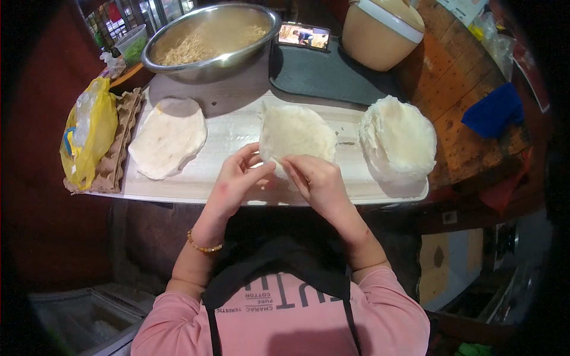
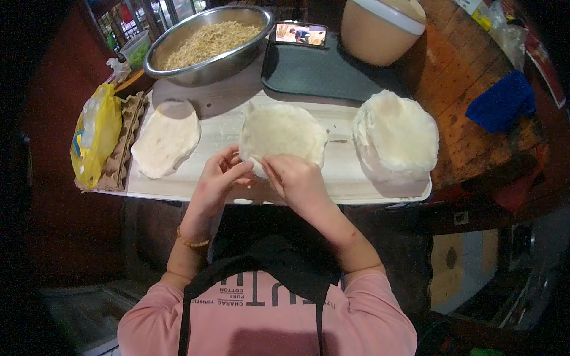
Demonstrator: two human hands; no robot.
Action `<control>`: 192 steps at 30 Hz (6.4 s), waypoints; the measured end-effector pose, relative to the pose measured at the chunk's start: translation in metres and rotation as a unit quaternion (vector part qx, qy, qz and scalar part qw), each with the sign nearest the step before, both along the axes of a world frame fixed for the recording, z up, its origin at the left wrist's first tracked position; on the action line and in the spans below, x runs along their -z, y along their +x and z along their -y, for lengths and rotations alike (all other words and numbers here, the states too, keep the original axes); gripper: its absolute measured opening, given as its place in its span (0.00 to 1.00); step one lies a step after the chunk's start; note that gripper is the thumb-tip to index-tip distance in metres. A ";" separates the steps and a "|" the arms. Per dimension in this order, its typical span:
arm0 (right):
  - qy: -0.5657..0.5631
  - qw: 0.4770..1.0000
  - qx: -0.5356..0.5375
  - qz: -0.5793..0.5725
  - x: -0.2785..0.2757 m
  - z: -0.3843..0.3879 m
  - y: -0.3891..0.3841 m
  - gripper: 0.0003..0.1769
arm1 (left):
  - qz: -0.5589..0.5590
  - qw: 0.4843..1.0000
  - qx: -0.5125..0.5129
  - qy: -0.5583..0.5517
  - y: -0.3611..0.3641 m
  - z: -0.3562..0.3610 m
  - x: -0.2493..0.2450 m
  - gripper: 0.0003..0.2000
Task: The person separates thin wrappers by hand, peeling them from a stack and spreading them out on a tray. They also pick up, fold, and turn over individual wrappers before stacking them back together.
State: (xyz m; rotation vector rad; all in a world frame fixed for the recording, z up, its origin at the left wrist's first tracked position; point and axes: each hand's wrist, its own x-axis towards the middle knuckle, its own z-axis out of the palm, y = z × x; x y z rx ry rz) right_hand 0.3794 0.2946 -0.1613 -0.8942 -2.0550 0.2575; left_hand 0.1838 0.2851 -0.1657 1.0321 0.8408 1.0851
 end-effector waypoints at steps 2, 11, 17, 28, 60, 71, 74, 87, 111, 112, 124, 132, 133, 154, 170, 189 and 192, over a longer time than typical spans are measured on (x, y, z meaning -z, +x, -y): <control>0.012 1.000 0.012 0.000 0.003 0.000 -0.003 0.05 | -0.029 0.999 -0.023 0.011 0.003 -0.004 0.005 0.23; -0.066 0.994 0.048 -0.078 0.021 -0.004 -0.012 0.04 | -0.058 0.997 -0.055 0.024 0.003 -0.013 0.027 0.23; -0.037 0.999 0.005 -0.015 0.014 -0.012 -0.015 0.05 | -0.068 0.994 -0.077 0.034 0.010 -0.011 0.024 0.21; -0.157 0.986 -0.004 -0.048 0.001 -0.011 0.003 0.09 | -0.017 0.997 -0.078 0.005 0.007 -0.009 0.019 0.19; -0.209 0.975 -0.023 -0.069 0.015 -0.001 0.004 0.11 | 0.022 0.996 -0.059 0.061 0.010 -0.007 0.019 0.35; -0.250 0.965 -0.019 -0.076 0.009 0.000 0.005 0.10 | -0.003 0.997 -0.048 0.066 0.012 -0.005 0.020 0.36; -0.240 0.968 -0.020 -0.068 0.011 0.001 0.004 0.10 | 0.001 0.996 -0.063 0.066 0.014 -0.003 0.018 0.36; -0.025 0.994 -0.044 0.096 0.025 -0.002 0.012 0.18 | 0.065 0.992 -0.106 0.012 -0.007 -0.015 0.024 0.27; -0.040 0.996 -0.064 0.044 0.017 -0.011 0.005 0.10 | -0.014 0.999 -0.037 -0.037 -0.003 -0.008 0.029 0.20; -0.040 0.996 -0.064 0.044 0.015 -0.009 0.005 0.10 | -0.056 0.998 -0.018 -0.033 -0.007 -0.010 0.033 0.18; -0.070 0.992 -0.093 0.041 0.012 -0.003 0.021 0.21 | 0.070 0.992 -0.066 -0.084 -0.013 -0.017 0.024 0.19; -0.078 0.994 -0.083 -0.007 0.010 -0.008 0.018 0.15 | 0.065 0.998 0.013 -0.016 -0.005 -0.010 0.012 0.26; -0.080 0.993 -0.082 -0.008 0.011 -0.009 0.018 0.15 | 0.069 0.998 0.010 -0.012 -0.005 -0.011 0.012 0.27; -0.030 0.999 -0.008 -0.044 -0.003 -0.008 -0.005 0.11 | 0.081 0.997 0.013 0.002 0.002 -0.013 0.018 0.28; -0.098 0.993 0.010 -0.063 -0.003 -0.009 -0.006 0.09 | 0.076 0.997 0.002 0.005 0.005 -0.010 0.018 0.23; -0.156 0.984 -0.012 -0.089 -0.004 -0.009 0.003 0.09 | 0.078 0.997 0.013 0.018 0.007 -0.012 0.023 0.24; -0.188 0.976 -0.014 -0.113 -0.003 -0.010 0.006 0.09 | 0.083 0.996 0.008 0.016 0.009 -0.012 0.023 0.23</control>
